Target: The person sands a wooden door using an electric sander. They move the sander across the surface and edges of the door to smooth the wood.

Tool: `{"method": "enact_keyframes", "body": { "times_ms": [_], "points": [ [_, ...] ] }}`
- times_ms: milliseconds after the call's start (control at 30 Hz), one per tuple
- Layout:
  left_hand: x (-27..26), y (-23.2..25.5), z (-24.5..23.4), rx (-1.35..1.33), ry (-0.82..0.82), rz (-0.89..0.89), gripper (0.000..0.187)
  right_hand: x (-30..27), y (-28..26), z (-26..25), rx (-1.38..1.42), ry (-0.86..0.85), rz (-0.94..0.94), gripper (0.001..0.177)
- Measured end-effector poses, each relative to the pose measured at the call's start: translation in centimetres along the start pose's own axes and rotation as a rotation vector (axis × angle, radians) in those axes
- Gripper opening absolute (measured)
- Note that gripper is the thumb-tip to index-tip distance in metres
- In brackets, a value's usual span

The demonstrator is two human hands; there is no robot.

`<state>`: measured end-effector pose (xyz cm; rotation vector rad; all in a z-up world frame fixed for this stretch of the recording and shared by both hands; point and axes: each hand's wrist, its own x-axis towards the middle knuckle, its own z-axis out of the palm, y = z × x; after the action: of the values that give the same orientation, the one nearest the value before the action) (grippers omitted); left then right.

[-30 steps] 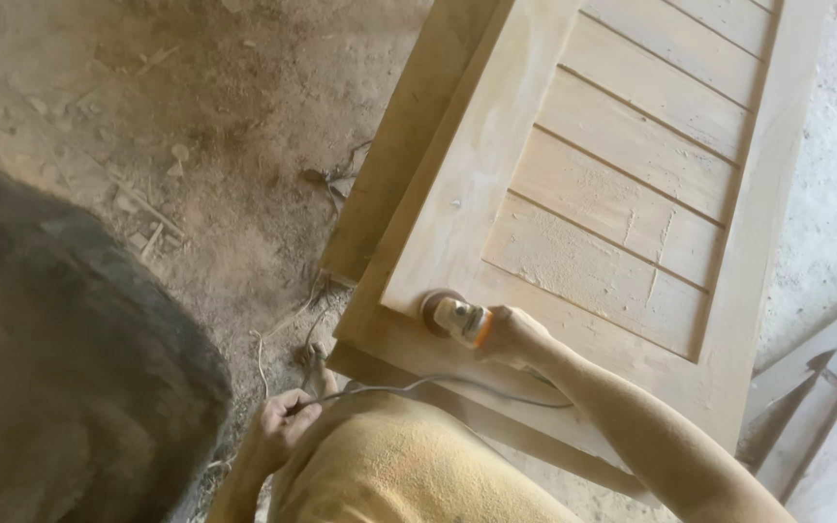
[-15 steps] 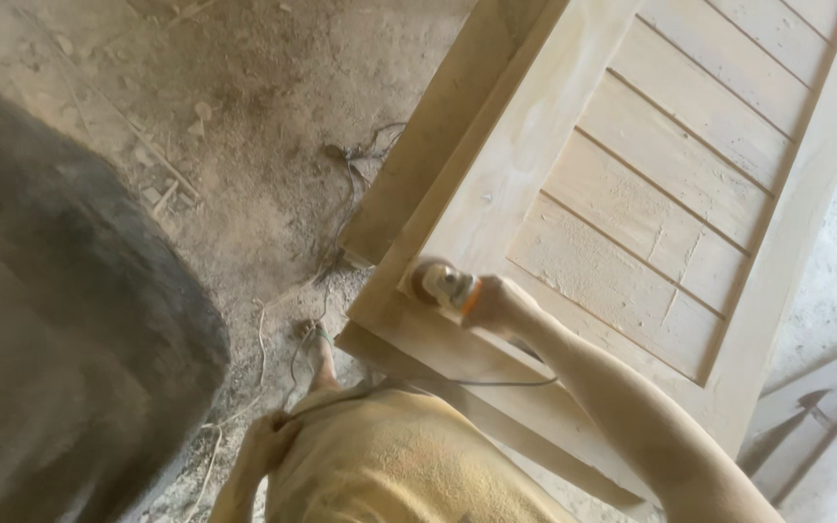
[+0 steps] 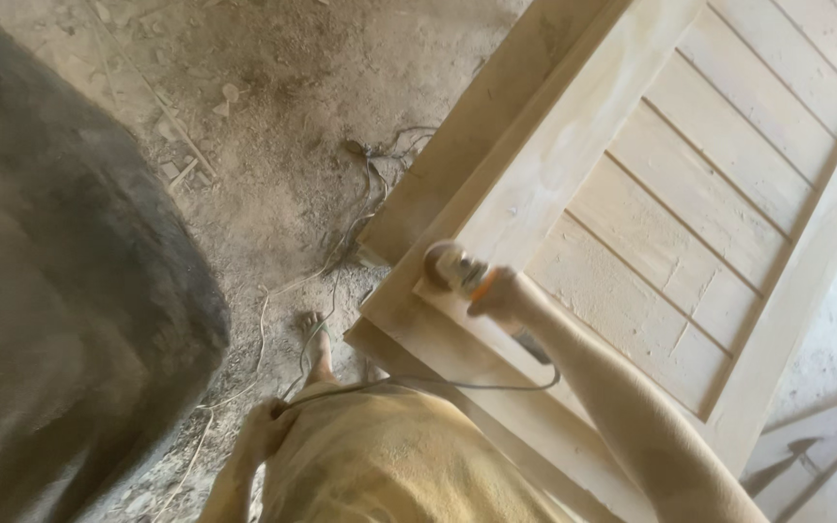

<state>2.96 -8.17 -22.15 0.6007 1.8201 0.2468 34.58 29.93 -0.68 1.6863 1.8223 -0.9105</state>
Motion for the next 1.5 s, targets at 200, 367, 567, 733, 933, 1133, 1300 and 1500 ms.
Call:
{"method": "enact_keyframes", "body": {
  "times_ms": [200, 367, 567, 733, 933, 1133, 1300, 1500],
  "points": [
    [-0.3, 1.6, -2.1, 0.164, 0.058, 0.127, 0.034, -1.7, -0.7, 0.7, -0.033, 0.018, -0.053, 0.055],
    [-0.3, 1.8, -2.6, 0.085, 0.034, 0.042, 0.034, -3.4, -2.0, 1.1, -0.031, 0.054, -0.155, 0.059],
    [1.4, 1.2, -2.1, 0.142, 0.008, 0.075, 0.036, -1.5, 1.2, 0.0, 0.137, 0.074, 0.031, 0.054],
    [2.3, 0.9, -2.8, 0.182, -0.017, 0.123, 0.038, -3.8, 1.2, 2.8, -0.011, 0.019, -0.062, 0.055],
    [2.4, 2.0, -3.1, 0.188, -0.092, 0.106, 0.030, -2.4, 1.6, 0.8, 0.026, -0.019, 0.116, 0.055],
    [0.6, 4.8, -4.1, 0.196, -0.020, 0.192, 0.030, -3.7, 2.7, 0.3, -0.023, -0.031, 0.078, 0.048],
    [-0.8, 8.7, -4.7, 0.066, -0.010, 0.264, 0.026, -5.6, 0.8, 0.7, -0.069, -0.069, 0.040, 0.052],
    [-4.1, 14.9, -6.0, 0.038, -0.066, 0.303, 0.021, -3.1, 2.9, -4.8, -0.024, -0.015, 0.091, 0.062]
  ]
}}
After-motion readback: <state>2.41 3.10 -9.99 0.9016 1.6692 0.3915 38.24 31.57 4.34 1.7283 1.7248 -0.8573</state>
